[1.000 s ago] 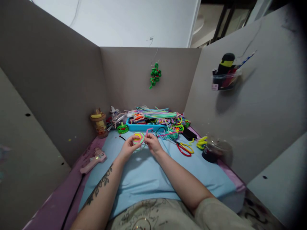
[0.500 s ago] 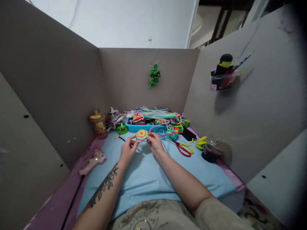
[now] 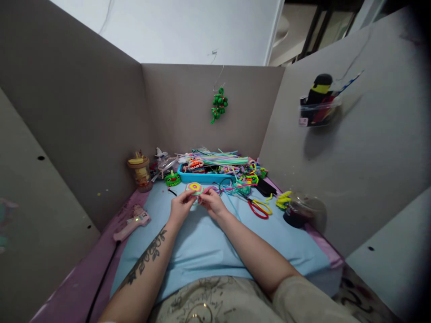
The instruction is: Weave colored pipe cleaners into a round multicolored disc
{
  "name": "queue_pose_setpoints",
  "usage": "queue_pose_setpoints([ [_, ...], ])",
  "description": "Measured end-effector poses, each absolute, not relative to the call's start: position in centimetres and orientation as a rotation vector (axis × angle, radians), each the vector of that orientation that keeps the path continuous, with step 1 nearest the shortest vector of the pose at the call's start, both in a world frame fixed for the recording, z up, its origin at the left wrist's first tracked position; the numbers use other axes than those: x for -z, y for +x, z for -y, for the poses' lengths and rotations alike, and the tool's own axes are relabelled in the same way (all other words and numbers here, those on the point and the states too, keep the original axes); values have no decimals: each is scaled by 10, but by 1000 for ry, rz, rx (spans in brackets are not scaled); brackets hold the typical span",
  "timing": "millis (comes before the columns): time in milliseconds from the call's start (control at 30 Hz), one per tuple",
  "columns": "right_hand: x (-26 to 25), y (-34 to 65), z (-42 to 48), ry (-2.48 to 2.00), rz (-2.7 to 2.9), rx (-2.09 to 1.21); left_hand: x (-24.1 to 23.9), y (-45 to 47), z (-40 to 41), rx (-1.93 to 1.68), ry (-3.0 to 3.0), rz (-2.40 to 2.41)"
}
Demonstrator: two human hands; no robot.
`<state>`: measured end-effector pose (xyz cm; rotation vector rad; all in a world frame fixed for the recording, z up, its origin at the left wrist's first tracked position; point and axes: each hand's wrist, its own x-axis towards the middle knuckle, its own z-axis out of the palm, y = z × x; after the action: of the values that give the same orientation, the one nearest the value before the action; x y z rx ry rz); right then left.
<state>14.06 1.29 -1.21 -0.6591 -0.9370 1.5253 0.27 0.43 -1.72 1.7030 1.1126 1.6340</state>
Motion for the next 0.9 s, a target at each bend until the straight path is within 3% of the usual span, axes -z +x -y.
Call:
queue_pose_setpoints([
  [900,12,140,-12,-609,901,-1530,9,2,0,-1655,1633,-1111],
])
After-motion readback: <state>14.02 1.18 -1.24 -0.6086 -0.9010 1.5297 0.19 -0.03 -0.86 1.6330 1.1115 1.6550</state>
